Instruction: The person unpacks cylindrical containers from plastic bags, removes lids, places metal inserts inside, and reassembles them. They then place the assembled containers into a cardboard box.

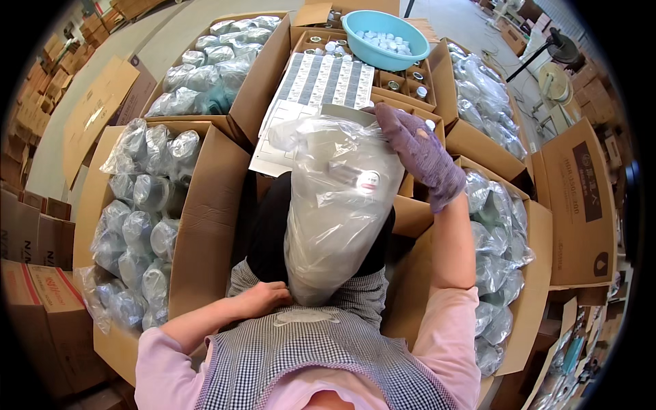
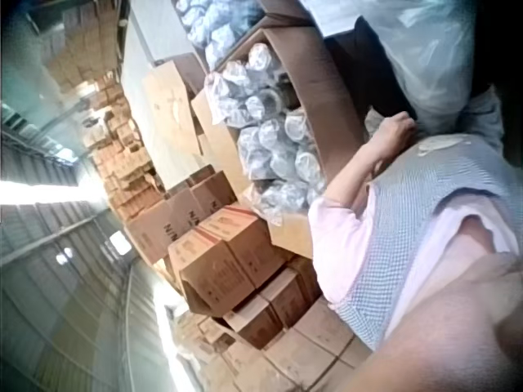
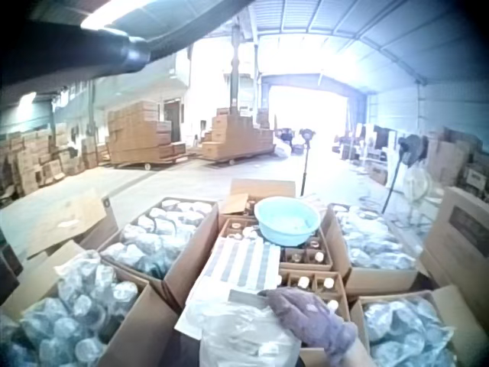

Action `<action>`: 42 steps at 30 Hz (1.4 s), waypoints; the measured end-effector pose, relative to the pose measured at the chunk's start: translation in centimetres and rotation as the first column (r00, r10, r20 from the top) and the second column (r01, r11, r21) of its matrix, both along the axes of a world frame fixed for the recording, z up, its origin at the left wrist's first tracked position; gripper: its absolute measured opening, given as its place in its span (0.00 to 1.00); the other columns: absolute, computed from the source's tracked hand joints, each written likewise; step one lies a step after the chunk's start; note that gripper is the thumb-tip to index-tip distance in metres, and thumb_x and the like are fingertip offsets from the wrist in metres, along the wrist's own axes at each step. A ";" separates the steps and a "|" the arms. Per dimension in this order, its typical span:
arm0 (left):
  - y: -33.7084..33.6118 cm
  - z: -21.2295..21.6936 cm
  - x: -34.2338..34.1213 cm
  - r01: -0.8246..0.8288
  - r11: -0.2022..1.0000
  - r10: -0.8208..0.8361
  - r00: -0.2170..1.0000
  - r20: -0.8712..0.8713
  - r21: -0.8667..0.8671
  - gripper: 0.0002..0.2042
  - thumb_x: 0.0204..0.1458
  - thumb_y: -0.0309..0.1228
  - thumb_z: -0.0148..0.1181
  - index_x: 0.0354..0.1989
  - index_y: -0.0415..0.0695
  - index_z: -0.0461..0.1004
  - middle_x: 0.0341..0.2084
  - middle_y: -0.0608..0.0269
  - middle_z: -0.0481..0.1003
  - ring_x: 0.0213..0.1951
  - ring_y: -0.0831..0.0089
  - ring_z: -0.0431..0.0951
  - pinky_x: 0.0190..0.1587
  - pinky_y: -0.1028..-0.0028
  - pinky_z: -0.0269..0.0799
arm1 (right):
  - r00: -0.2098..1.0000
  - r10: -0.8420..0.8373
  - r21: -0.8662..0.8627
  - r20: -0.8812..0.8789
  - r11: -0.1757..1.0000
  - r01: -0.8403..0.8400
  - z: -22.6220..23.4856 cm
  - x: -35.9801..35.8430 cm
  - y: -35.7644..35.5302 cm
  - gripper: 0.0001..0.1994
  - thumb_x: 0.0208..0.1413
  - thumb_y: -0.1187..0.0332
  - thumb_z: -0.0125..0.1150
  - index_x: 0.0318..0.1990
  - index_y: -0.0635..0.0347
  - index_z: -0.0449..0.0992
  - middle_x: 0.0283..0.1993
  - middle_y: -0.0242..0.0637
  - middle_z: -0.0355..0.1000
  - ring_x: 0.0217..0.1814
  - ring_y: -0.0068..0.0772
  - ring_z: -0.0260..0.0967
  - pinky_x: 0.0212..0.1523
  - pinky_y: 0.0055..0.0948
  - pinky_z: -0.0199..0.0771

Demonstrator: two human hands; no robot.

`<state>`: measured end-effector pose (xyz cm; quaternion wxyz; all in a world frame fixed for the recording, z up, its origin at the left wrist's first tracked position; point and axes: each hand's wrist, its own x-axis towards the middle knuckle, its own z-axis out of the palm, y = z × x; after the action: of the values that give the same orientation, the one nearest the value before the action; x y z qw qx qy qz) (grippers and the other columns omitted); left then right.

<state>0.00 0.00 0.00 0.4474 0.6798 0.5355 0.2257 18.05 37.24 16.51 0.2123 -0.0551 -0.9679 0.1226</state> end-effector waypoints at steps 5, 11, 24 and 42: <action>7.0 11.2 -0.1 -0.174 0.671 0.366 0.923 -0.117 0.721 0.27 0.33 0.30 0.77 0.47 0.41 0.75 0.43 0.52 0.71 0.40 0.56 0.72 0.42 0.61 0.72 | 0.959 -0.274 -0.585 0.067 0.768 0.260 1.5 -2.6 -4.1 0.28 0.50 0.62 0.70 0.59 0.58 0.72 0.53 0.45 0.74 0.55 0.42 0.71 0.60 0.34 0.68; 9.2 5.6 2.0 0.102 0.729 0.055 0.977 -0.205 0.677 0.11 0.44 0.27 0.60 0.38 0.40 0.73 0.29 0.60 0.68 0.34 0.62 0.72 0.37 0.66 0.71 | 0.939 -0.321 -0.269 -0.120 0.921 0.281 -0.4 -0.4 -5.7 0.54 0.35 0.60 0.75 0.72 0.60 0.51 0.72 0.56 0.50 0.76 0.59 0.44 0.74 0.48 0.47; 6.3 6.4 1.0 0.557 0.829 -0.467 0.741 -0.483 0.053 0.08 0.52 0.32 0.52 0.34 0.42 0.75 0.29 0.56 0.77 0.33 0.65 0.80 0.31 0.67 0.76 | 0.793 -0.381 -0.284 -0.476 0.920 0.272 -2.5 3.6 -5.3 0.17 0.65 0.73 0.41 0.57 0.72 0.65 0.59 0.53 0.65 0.57 0.52 0.66 0.59 0.41 0.68; 15.9 13.2 3.1 -0.445 0.328 0.702 0.705 0.101 0.834 0.18 0.44 0.25 0.69 0.45 0.39 0.74 0.38 0.56 0.73 0.40 0.59 0.72 0.42 0.65 0.67 | 0.838 -0.236 0.083 -0.492 0.945 0.315 -1.4 -3.8 -4.3 0.13 0.54 0.73 0.59 0.48 0.51 0.79 0.31 0.39 0.74 0.30 0.40 0.71 0.31 0.35 0.70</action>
<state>3.09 15.91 13.18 -0.1074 0.5904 0.6324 0.4899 14.25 32.99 15.07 0.4625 -0.1450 -0.8744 0.0221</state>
